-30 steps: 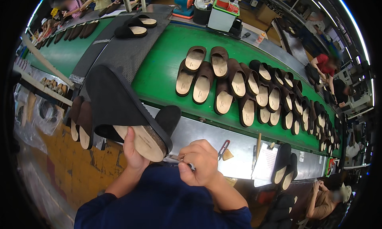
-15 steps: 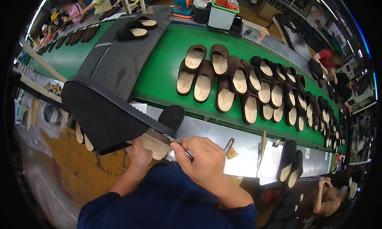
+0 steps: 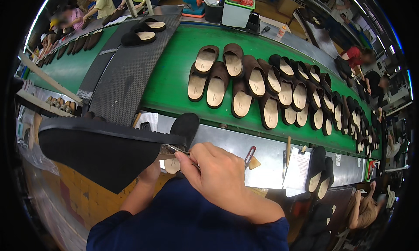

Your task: The person picks up pairs of black and brown slippers from a green conveyor belt, rubs the edges with a small block, and uses scissors to trim excess material from the slipper edges. The person then places the finished slippers back on the belt.

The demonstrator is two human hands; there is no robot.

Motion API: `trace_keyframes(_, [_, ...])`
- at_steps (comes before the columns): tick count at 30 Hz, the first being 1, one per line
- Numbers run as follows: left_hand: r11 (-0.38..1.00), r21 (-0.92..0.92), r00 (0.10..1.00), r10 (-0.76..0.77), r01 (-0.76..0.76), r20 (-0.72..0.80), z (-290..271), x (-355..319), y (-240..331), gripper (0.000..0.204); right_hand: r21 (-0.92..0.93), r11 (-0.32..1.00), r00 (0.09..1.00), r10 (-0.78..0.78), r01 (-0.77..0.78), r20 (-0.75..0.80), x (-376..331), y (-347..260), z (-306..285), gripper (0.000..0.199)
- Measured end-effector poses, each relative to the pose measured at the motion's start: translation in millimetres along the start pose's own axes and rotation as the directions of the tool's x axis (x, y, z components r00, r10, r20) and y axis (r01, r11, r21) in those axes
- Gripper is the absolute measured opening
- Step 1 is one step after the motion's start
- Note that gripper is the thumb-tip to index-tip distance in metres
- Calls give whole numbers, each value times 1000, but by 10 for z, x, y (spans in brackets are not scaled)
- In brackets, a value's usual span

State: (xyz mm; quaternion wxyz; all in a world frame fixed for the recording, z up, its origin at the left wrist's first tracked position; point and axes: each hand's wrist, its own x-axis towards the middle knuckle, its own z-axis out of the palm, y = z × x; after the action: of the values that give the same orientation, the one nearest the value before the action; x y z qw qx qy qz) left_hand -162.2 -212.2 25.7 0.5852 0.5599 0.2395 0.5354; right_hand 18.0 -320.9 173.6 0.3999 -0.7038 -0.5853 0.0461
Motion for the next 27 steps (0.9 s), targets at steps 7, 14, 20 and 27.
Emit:
trace_keyframes(7, [723, -603, 938, -195, 336, 288, 299, 196, 666, 44, -68, 998, 1000, 0, 0, 7, -31, -30, -106, 32])
trace_keyframes(14, [584, -687, 898, -210, 433, 387, 360, 193, 844, 63, -141, 990, 1000, -12, 14, 11, -89, -22, -217, 22])
trace_keyframes(20, [528, -723, 895, -246, 445, 372, 410, 191, 939, 82, -152, 988, 999, -9, 14, 35, -113, -14, -274, 23])
trace_keyframes(27, [700, -599, 898, -144, 389, 415, 493, 259, 983, 78, -45, 999, 996, 20, -16, 87, -136, 40, -324, 21])
